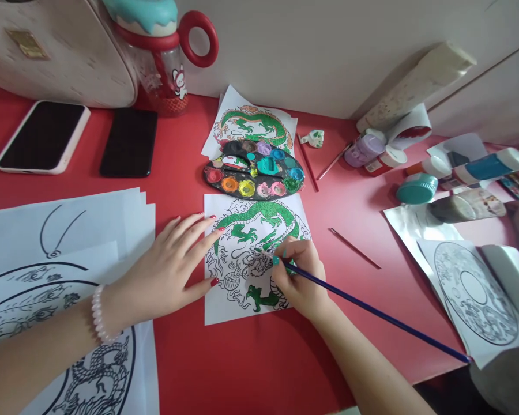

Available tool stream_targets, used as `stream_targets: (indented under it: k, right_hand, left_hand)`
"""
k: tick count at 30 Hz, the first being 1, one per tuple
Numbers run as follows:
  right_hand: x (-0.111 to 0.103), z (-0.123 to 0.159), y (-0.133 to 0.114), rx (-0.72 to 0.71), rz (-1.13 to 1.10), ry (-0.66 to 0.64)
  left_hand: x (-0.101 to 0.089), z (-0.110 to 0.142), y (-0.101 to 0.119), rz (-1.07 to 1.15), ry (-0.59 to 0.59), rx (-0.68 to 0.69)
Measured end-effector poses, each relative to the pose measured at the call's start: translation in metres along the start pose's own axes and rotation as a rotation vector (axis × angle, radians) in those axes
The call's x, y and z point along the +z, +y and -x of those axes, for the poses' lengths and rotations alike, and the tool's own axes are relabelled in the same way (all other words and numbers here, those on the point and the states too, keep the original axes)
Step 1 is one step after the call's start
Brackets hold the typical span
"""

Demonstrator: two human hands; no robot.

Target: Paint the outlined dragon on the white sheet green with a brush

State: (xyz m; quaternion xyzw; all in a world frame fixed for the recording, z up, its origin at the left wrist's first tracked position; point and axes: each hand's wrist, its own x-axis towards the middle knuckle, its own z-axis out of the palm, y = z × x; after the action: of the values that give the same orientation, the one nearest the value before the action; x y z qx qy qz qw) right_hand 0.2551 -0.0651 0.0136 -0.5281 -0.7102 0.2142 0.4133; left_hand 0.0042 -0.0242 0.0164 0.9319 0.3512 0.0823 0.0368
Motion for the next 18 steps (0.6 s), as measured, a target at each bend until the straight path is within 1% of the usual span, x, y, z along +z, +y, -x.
stream_targets:
  k: [9, 18]
  right_hand:
    - [0.0002, -0.0025, -0.0014, -0.038, 0.012, -0.02]
    - [-0.0003, -0.0037, -0.0021, -0.026, 0.003, -0.021]
  left_hand:
    - [-0.0004, 0.0006, -0.0004, 0.006, -0.003, 0.004]
    - [-0.0002, -0.0006, 0.0001, -0.023, -0.015, 0.0]
